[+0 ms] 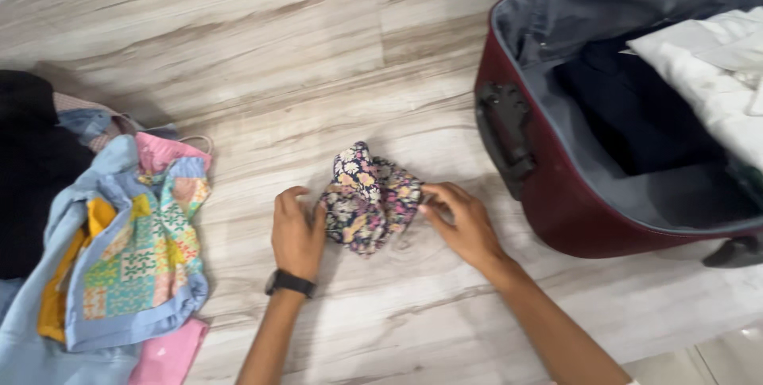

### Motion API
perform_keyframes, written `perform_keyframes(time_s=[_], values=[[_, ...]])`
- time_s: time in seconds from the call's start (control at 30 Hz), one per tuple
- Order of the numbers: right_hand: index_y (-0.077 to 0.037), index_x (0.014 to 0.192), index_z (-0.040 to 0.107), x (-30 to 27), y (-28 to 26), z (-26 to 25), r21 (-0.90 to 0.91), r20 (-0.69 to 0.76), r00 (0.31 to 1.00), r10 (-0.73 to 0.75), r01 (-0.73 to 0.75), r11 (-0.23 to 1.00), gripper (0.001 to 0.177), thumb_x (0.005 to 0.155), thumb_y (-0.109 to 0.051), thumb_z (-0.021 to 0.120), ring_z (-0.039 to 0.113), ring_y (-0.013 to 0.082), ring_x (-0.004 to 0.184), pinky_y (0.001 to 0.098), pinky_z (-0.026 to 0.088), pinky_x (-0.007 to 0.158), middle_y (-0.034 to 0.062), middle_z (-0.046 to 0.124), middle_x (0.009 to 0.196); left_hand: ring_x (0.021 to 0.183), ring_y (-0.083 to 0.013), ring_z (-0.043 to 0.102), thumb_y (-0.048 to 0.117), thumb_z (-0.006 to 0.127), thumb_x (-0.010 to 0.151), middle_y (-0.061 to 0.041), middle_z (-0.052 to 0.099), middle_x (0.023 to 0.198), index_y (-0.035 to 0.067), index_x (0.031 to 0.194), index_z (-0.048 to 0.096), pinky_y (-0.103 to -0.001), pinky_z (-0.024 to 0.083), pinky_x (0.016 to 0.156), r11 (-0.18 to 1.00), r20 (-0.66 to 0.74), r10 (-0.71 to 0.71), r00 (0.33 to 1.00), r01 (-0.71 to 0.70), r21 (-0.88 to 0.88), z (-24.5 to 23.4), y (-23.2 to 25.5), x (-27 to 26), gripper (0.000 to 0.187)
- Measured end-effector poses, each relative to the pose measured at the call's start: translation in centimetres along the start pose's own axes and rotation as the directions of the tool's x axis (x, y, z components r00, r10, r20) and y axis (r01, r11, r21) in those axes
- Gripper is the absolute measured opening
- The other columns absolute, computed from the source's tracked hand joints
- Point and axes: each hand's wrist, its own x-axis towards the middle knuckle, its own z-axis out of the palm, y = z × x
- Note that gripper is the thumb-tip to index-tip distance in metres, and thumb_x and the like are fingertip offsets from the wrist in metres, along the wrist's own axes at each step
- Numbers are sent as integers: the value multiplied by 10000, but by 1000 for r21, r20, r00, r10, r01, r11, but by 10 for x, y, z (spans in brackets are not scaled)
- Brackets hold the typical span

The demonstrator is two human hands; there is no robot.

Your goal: The person folds and packs various items of clothing, including shirts, pants, a sweater, and shorts, into a red suitcase.

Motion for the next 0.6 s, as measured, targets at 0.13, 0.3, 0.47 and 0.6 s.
perform_keyframes(time_s=[0.13, 0.3, 0.47, 0.6], values=[[-53, 1284, 614, 1, -15, -5, -109, 28, 999, 24, -21, 994, 424, 889, -130, 749, 718, 186, 932, 339, 580, 795, 102, 690, 1148, 1250, -383, 583, 287, 691, 936, -194, 592, 1384, 18, 1330, 571, -469, 488, 1033, 929, 63, 368, 928, -365, -56, -6, 19, -19, 492], [-132, 1519, 444, 1, -40, -4, -204, 78, 996, 48, -31, 979, 770, 814, -130, 755, 675, 198, 1027, 366, 565, 906, 103, 526, 1388, 1261, -438, 532, 439, 794, 786, -237, 537, 1415, -25, 1348, 543, -524, 428, 1013, 814, 211, 558, 803, -578, 46, -7, 30, -22, 771], [-271, 1357, 630, 3, -46, 0, -343, 155, 985, -78, 127, 931, 612, 782, -252, 838, 569, 318, 1218, 450, 507, 995, 117, 427, 1513, 1176, -320, 650, 197, 726, 829, -94, 703, 1342, 151, 1220, 718, -413, 539, 961, 902, 200, 424, 883, -432, -1, -7, 25, -27, 394], [-183, 1279, 731, 2, -42, 0, -415, 182, 966, -181, 243, 877, 554, 733, -227, 817, 520, 342, 1288, 495, 463, 1042, 106, 469, 1473, 1029, -300, 700, 168, 727, 878, -133, 759, 1176, 132, 1192, 751, -374, 562, 851, 922, 143, 374, 916, -351, -166, -4, 17, -33, 317]])
